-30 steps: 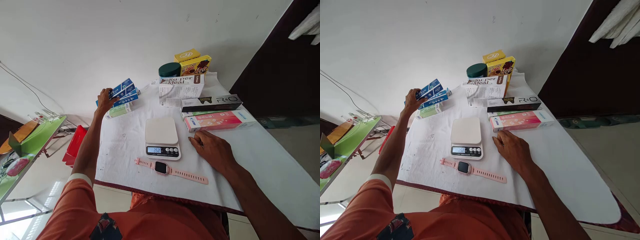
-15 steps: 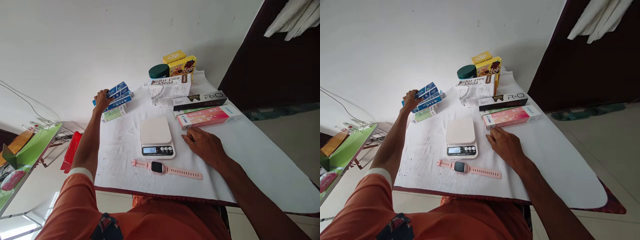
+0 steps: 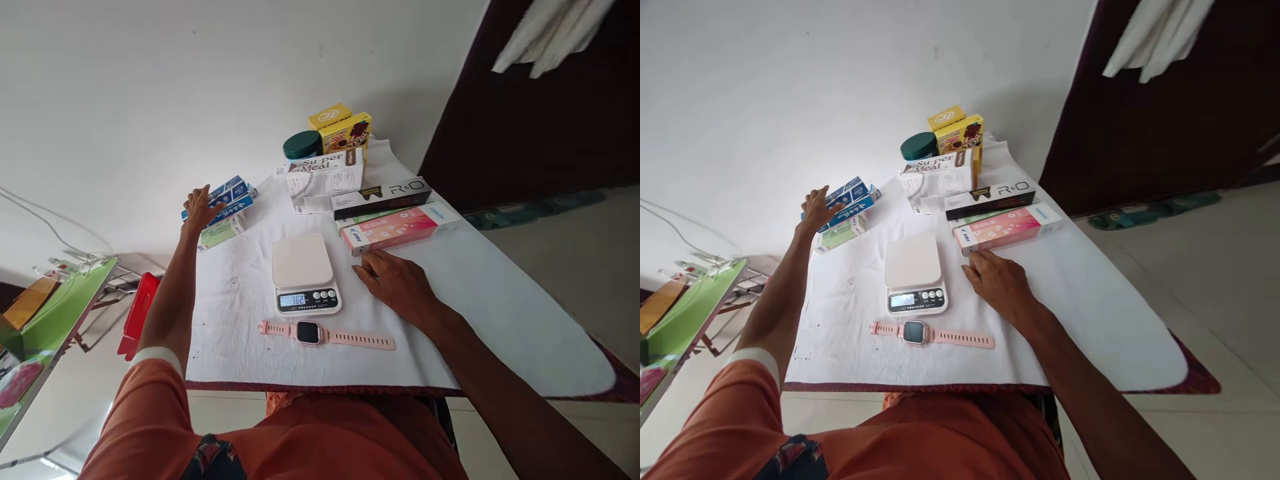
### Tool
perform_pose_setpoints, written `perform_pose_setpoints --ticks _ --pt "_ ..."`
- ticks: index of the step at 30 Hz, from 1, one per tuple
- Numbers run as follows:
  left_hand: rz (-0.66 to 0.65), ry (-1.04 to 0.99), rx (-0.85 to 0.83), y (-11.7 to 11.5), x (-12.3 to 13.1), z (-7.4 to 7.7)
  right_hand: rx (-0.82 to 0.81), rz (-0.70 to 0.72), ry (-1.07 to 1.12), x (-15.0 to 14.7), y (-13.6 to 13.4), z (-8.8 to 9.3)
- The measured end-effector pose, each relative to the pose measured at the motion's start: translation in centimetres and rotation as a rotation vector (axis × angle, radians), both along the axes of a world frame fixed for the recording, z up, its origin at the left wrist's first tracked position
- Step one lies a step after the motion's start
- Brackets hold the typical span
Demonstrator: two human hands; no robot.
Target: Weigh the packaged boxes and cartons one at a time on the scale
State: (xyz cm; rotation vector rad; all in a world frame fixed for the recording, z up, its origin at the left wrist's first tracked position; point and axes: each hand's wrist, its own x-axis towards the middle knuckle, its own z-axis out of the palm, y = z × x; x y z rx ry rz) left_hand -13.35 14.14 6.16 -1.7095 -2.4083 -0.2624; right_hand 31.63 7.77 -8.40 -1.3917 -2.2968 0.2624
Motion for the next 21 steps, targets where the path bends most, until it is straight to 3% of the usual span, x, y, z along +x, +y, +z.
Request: perform_pose_setpoints --ticks 3,5,8,11,13,16,21 --pt "-0.17 0.03 0.166 0.0 3.5 0.3 -0.051 -0.006 -0.035 -0.2 -0.2 0.8" --pt "-0.371 0.025 0.218 -0.1 7.3 0.4 -0.073 -0.014 -0.058 -0.2 -0.3 1.4" --pt "-0.717 -0.043 0.155 -0.6 14.3 0.2 -0.116 -0.017 -0.089 -0.3 -0.4 2.1" --pt "-0.932 -0.072 0.006 -1.0 21.3 -0.9 -0.163 -0.017 -0.138 -0.4 -0.5 2.7" --pt "-0.983 -0.045 -0.12 -0.8 25.1 -2.1 -0.18 -0.016 -0.172 -0.4 -0.6 3.0" --pt "-0.94 0.069 -0.287 -0.1 29.1 -3.5 -0.187 0.006 -0.189 -0.2 -0.5 3.2" --pt "-0.845 0.185 -0.328 0.7 33.1 -4.4 -0.194 0.047 -0.181 0.2 -0.5 3.5"
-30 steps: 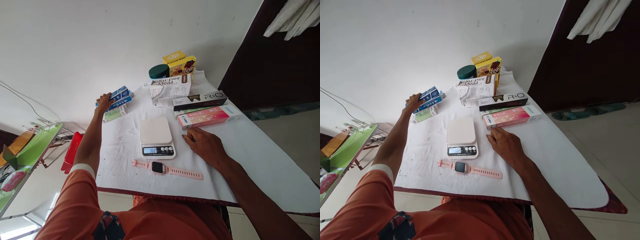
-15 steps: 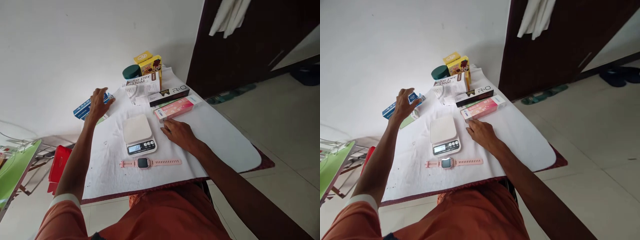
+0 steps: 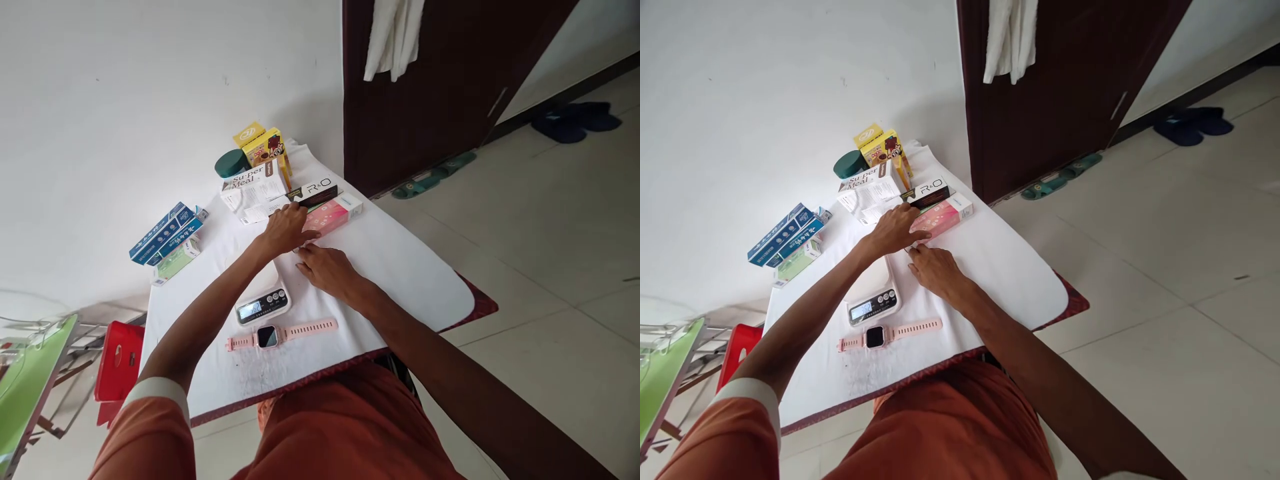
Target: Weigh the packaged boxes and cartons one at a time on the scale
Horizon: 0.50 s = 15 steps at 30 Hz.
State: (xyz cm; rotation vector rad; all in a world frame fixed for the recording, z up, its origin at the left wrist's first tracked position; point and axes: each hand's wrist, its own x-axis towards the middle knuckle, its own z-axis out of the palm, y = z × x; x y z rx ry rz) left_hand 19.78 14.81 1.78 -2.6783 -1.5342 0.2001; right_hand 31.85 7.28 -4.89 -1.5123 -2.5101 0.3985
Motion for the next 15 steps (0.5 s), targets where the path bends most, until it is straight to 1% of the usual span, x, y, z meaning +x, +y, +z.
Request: perform_pose_setpoints --ticks 3,7,9,12,15 --pt "-0.001 0.03 0.009 -0.4 1.5 0.0 -0.014 0.016 -0.015 0.1 0.0 0.1" --pt "0.115 0.016 -0.029 -0.7 2.3 -0.1 -0.006 0.019 -0.018 0.0 0.0 0.0" --pt "0.163 -0.006 -0.052 -0.6 2.3 -0.3 -0.006 0.005 -0.02 0.0 0.0 0.0" --pt "0.178 -0.069 -0.063 -0.4 1.7 -0.6 -0.012 0.001 -0.009 0.0 0.0 0.0" --pt "0.191 -0.188 -0.02 -0.9 0.5 -0.1 -0.013 0.0 -0.004 0.0 -0.1 0.2"
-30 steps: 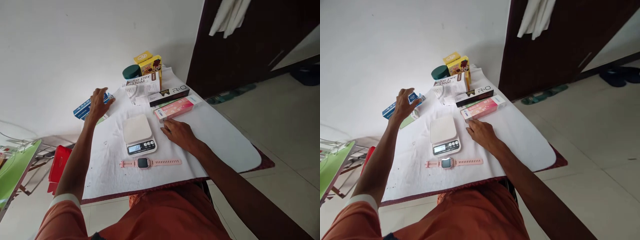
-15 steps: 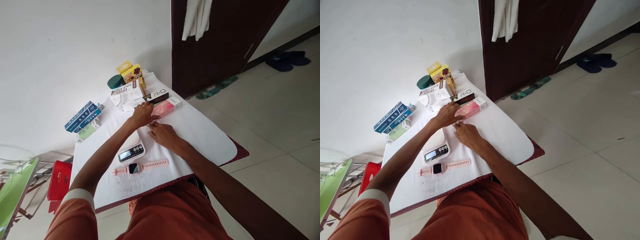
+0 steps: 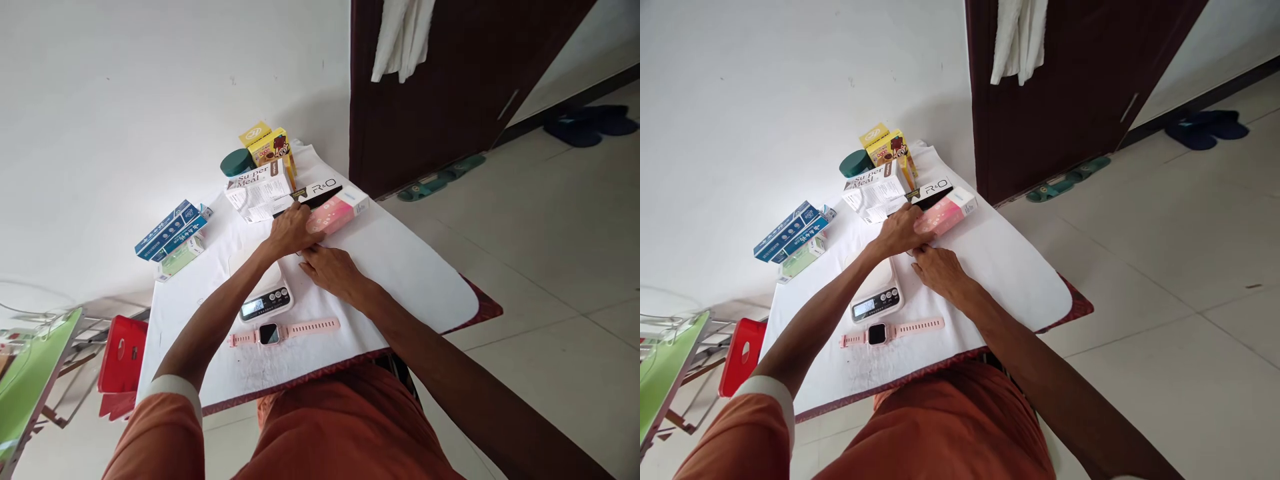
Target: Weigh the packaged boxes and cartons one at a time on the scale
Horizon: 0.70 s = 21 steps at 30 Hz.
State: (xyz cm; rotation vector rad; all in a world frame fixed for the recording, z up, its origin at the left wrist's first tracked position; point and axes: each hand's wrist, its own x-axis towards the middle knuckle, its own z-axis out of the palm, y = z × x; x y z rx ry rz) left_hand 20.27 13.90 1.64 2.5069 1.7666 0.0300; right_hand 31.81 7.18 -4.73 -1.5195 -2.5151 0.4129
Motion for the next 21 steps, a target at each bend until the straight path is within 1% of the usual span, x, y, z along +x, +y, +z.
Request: perform_pose_setpoints --ticks 2,5,8,10,12,15,18,21 --pt "-0.003 -0.097 0.065 -0.8 -1.4 1.0 0.003 -0.007 -0.013 0.0 -0.1 0.1" --pt "-0.033 -0.215 0.169 -2.4 -4.4 3.1 0.001 -0.011 -0.032 -0.1 -0.1 0.1" --pt "-0.022 -0.224 0.227 -4.4 -7.9 5.0 -0.006 -0.011 -0.035 -0.1 -0.2 0.0" --pt "0.0 -0.197 0.226 -5.9 -10.1 5.5 -0.005 -0.017 -0.037 -0.2 -0.2 0.0" --pt "0.015 -0.177 0.206 -7.4 -12.0 5.3 0.003 -0.023 -0.038 -0.2 -0.3 0.1" --pt "0.03 -0.187 0.154 -9.4 -14.0 4.1 0.008 -0.022 -0.039 -0.2 -0.4 0.2" --pt "0.049 -0.209 0.094 -10.7 -15.1 3.0 0.008 -0.026 -0.042 -0.3 -0.4 0.2" --pt "0.073 -0.194 0.05 -11.1 -15.5 2.4 0.008 -0.035 -0.027 -0.3 -0.3 0.1"
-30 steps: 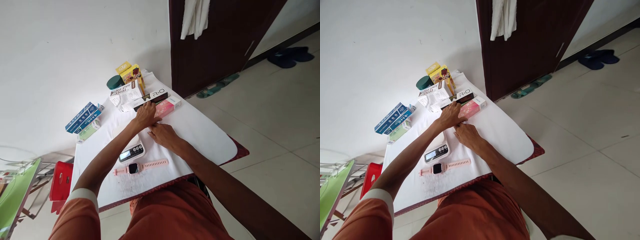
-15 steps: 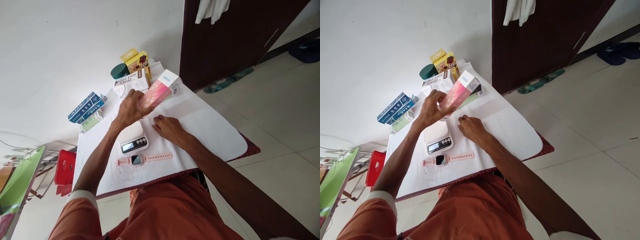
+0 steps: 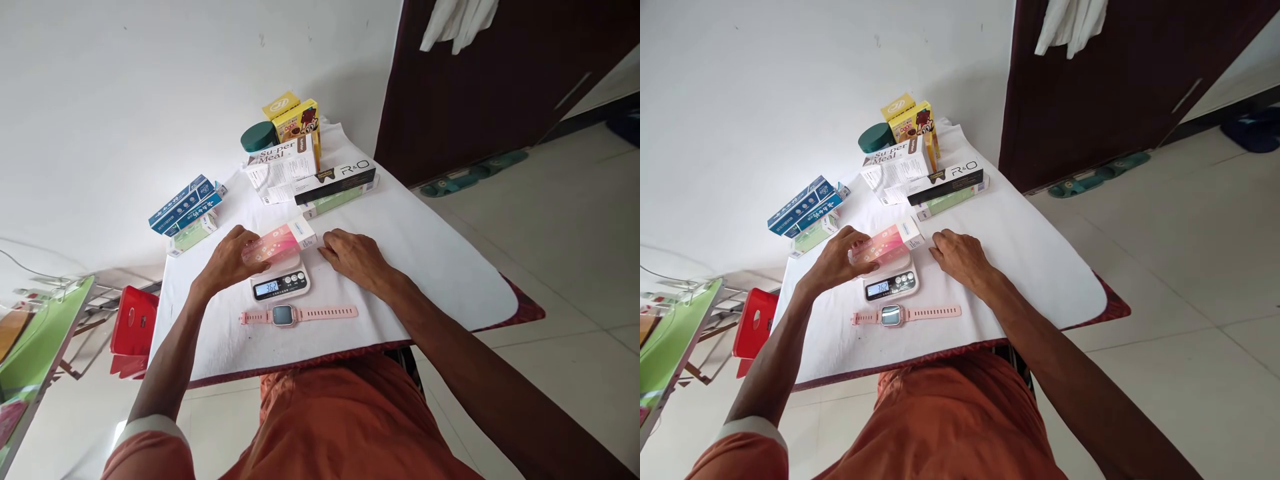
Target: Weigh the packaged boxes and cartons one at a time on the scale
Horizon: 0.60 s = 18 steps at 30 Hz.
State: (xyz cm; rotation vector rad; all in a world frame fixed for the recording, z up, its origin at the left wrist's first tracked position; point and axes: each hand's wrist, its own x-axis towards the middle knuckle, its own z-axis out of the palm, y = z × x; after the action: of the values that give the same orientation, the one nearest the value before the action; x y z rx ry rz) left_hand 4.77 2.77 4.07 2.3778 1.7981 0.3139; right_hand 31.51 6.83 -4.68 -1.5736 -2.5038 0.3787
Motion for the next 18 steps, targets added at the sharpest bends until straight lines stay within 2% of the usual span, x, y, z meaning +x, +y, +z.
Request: perform_pose_setpoints --ticks 6,11,18 --pt "0.036 0.091 -0.068 0.4 0.1 0.1 0.012 -0.002 0.035 0.0 0.1 -0.4" --pt "0.023 0.06 -0.11 0.3 -0.5 0.0 0.014 -0.005 0.031 0.0 0.1 -0.3" --pt "0.027 -0.11 0.033 -0.4 -1.4 0.9 0.009 -0.001 0.023 0.0 0.0 -0.3"
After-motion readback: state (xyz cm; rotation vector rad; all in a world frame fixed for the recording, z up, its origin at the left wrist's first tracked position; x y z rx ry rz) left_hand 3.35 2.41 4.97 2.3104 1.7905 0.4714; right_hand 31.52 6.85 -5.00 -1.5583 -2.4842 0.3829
